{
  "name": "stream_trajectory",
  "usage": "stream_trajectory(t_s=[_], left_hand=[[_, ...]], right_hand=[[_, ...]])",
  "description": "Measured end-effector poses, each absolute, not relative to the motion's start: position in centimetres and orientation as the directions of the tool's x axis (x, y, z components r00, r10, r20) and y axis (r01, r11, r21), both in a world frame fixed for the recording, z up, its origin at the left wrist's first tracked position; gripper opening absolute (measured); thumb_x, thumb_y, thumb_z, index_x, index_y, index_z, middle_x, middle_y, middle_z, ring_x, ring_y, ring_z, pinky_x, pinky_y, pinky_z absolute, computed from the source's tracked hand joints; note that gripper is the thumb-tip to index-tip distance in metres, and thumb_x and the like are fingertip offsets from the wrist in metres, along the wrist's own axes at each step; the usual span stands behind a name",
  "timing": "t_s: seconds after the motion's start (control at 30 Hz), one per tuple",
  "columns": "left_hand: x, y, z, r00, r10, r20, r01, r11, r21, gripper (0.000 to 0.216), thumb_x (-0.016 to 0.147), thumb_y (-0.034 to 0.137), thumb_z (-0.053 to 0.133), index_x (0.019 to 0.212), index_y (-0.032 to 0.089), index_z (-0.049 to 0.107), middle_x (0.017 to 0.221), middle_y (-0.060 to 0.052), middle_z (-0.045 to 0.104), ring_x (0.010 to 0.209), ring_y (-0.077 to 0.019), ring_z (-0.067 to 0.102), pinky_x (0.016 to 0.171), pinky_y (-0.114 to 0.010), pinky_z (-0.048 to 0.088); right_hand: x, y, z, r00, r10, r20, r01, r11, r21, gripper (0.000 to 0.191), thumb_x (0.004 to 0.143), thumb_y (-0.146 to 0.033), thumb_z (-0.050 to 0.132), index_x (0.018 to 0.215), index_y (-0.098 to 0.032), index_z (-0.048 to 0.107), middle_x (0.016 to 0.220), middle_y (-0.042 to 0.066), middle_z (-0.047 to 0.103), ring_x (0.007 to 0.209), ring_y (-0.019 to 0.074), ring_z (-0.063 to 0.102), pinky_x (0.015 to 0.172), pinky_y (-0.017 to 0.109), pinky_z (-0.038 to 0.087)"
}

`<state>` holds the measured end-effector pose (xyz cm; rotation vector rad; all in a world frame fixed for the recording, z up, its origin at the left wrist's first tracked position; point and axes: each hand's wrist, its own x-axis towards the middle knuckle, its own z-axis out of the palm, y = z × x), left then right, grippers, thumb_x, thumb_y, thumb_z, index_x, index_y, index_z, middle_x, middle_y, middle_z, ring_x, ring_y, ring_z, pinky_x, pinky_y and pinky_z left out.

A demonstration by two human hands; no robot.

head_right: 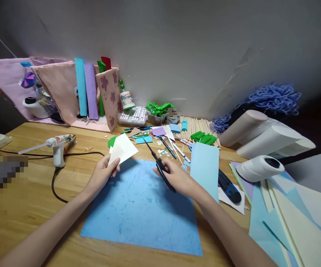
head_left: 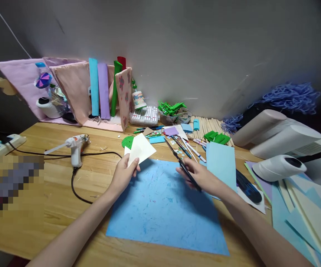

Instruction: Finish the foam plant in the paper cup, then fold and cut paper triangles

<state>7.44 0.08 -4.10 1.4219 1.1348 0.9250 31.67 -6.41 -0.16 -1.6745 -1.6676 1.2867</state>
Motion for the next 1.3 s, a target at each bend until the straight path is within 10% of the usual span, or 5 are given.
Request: stream_trajectory(t_s=[0.23,1.3], left_hand=[[6.9,0.2,-3.5,0.198,0.980,0.031,0.116,-0.055,0.992,0.027,0.083,0.037,0.048,0.066,0.016,0.043,0.054,0.006,0.043,0.045,-0.0056,0.035,0.044,-0.019,0.026],[7.7,-1.2,-2.7,0.434,0.899,-0.049,0.071,0.020,0.997,0.023,0.083,0.036,0.049,0.071,0.016,0.046,0.057,0.005,0.042,0.050,-0.0076,0.034,0.047,-0.019,0.025]], right_hand=[[27.5,-7.6,-2.9,-0.593,0.722,-0.357,-0.086,-0.498,-0.863,0.069,0.069,-0.080,0.024,0.084,-0.016,0.045,0.066,-0.002,0.042,0.054,0.0102,0.050,0.060,0.034,0.051],[26.0,-8.8,-3.1,-0.508,0.808,-0.298,0.084,-0.298,-0.951,0.064,0.077,-0.073,0.017,0.085,-0.016,0.046,0.065,-0.003,0.041,0.048,0.0075,0.046,0.050,0.025,0.049]])
